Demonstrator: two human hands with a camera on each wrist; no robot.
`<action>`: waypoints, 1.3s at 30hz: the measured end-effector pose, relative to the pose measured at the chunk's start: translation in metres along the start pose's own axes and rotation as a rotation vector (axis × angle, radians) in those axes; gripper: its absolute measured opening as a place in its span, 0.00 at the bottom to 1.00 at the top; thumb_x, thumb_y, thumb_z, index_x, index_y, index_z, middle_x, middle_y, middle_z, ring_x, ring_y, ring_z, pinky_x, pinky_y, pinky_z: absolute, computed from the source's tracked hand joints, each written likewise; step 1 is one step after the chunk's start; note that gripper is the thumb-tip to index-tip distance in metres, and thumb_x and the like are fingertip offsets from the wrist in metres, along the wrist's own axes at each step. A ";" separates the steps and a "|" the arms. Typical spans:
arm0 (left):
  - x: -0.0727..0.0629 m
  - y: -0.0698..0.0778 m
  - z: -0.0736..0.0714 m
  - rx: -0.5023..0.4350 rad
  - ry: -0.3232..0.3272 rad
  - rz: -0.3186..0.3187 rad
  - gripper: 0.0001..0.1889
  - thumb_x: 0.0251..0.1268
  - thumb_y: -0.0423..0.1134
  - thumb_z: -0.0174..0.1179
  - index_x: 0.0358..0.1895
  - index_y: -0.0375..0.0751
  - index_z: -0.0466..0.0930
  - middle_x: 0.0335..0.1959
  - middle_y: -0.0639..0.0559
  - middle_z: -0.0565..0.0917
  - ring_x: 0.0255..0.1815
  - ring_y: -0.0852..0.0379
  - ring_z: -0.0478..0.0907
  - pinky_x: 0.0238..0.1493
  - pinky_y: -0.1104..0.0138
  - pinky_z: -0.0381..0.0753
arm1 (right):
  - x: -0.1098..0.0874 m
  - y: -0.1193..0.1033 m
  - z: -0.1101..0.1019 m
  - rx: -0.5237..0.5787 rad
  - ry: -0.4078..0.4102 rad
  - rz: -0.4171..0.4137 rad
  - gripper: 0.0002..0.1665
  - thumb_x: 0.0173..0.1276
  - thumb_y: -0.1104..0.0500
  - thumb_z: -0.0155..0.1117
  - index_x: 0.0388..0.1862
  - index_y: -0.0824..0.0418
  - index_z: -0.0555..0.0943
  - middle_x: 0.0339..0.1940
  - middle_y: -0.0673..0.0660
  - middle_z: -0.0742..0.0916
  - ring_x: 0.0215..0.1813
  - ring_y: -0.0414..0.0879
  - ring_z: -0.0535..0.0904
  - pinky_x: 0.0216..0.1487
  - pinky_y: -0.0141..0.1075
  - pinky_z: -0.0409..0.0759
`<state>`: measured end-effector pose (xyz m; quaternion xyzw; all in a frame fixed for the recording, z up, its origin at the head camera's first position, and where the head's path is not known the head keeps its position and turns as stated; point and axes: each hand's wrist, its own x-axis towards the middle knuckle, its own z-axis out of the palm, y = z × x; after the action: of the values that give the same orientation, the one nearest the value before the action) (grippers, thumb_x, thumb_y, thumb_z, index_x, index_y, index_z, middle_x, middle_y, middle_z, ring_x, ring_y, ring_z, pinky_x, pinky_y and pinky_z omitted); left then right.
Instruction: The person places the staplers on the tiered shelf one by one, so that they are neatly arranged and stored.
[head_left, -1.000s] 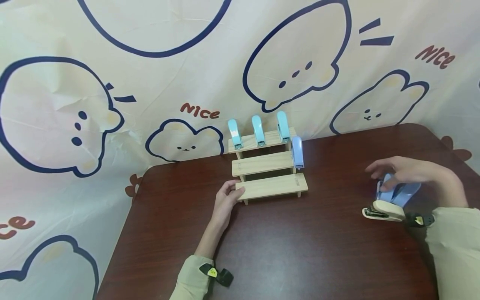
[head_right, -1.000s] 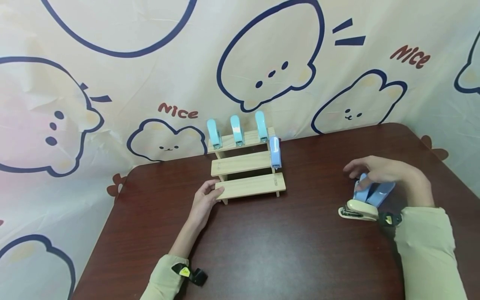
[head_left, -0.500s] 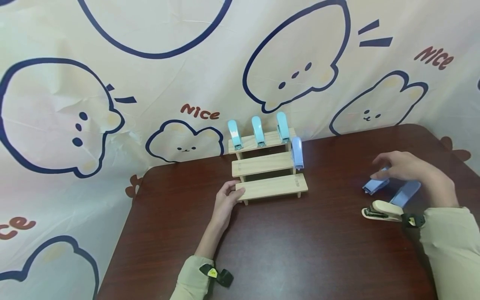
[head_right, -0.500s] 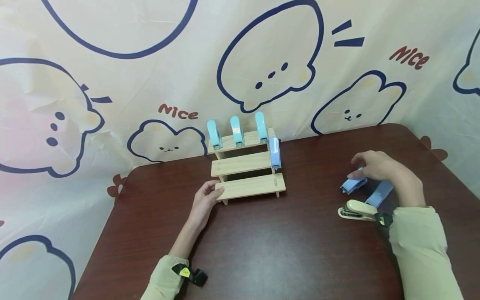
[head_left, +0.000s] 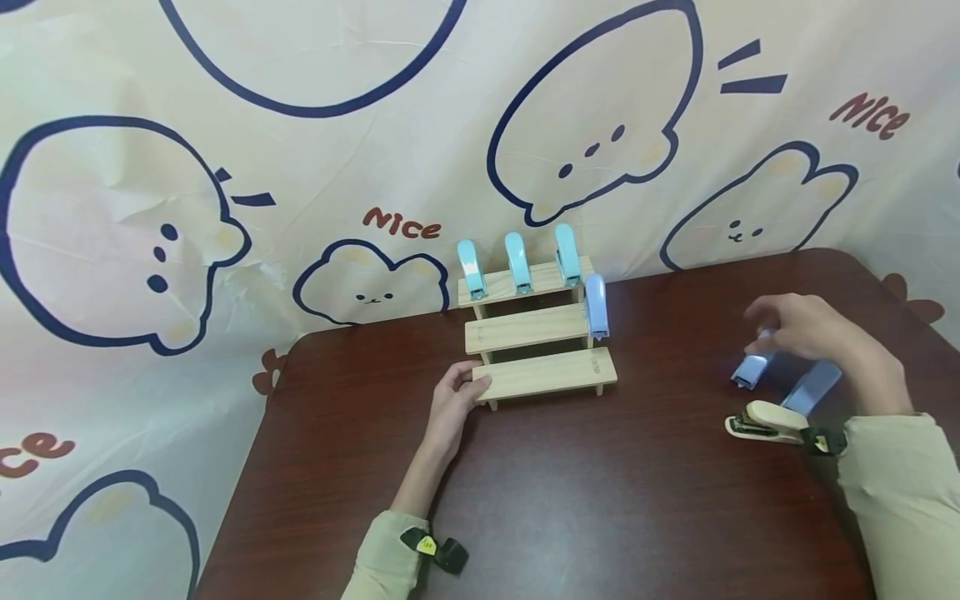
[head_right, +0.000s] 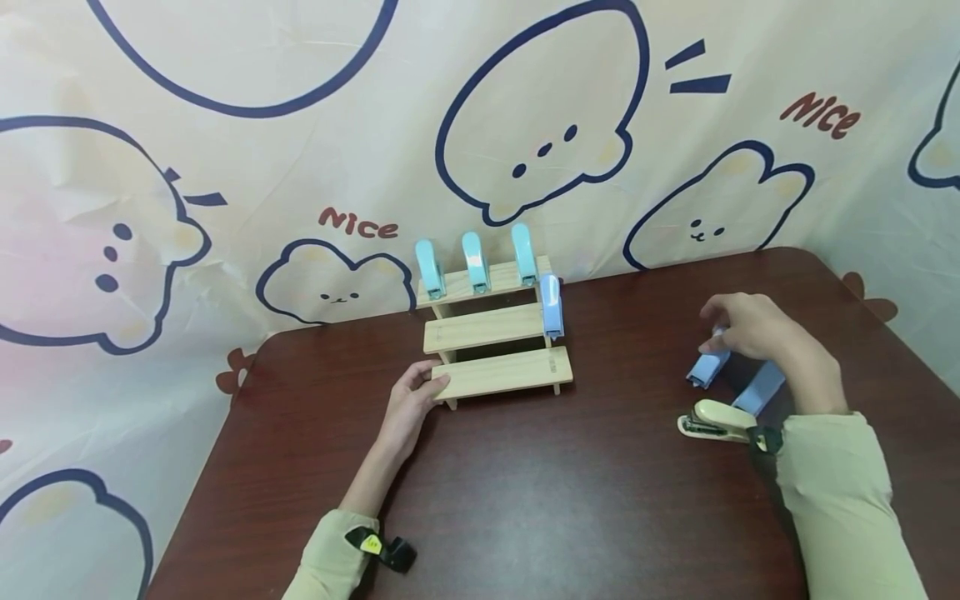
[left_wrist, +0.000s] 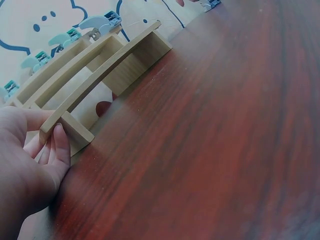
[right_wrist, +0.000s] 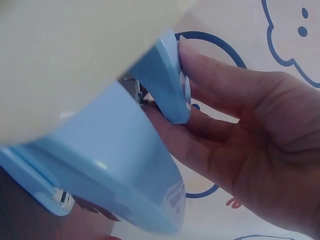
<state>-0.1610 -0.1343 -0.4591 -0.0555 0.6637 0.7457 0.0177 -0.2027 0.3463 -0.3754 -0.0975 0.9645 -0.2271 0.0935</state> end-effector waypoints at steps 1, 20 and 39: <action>0.000 0.000 0.000 -0.002 0.000 0.000 0.18 0.68 0.31 0.65 0.59 0.31 0.77 0.44 0.49 0.79 0.39 0.60 0.79 0.42 0.70 0.78 | 0.000 0.000 0.000 0.004 0.001 0.000 0.30 0.60 0.63 0.77 0.56 0.78 0.77 0.42 0.71 0.86 0.43 0.63 0.81 0.41 0.59 0.82; 0.000 -0.002 -0.001 0.017 -0.007 0.006 0.20 0.69 0.33 0.65 0.60 0.30 0.76 0.46 0.48 0.79 0.41 0.60 0.79 0.43 0.70 0.79 | 0.001 0.005 0.002 0.004 -0.093 0.026 0.44 0.66 0.54 0.74 0.67 0.82 0.65 0.46 0.75 0.84 0.49 0.71 0.80 0.47 0.66 0.78; 0.000 -0.001 -0.001 0.034 -0.009 0.002 0.20 0.70 0.34 0.65 0.61 0.30 0.75 0.46 0.48 0.79 0.41 0.60 0.78 0.44 0.69 0.78 | 0.000 0.006 0.012 0.032 -0.162 -0.023 0.46 0.68 0.44 0.72 0.69 0.77 0.69 0.64 0.82 0.75 0.62 0.78 0.71 0.54 0.73 0.73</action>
<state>-0.1612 -0.1357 -0.4602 -0.0513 0.6763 0.7345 0.0209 -0.2008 0.3471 -0.3886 -0.1252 0.9487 -0.2351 0.1703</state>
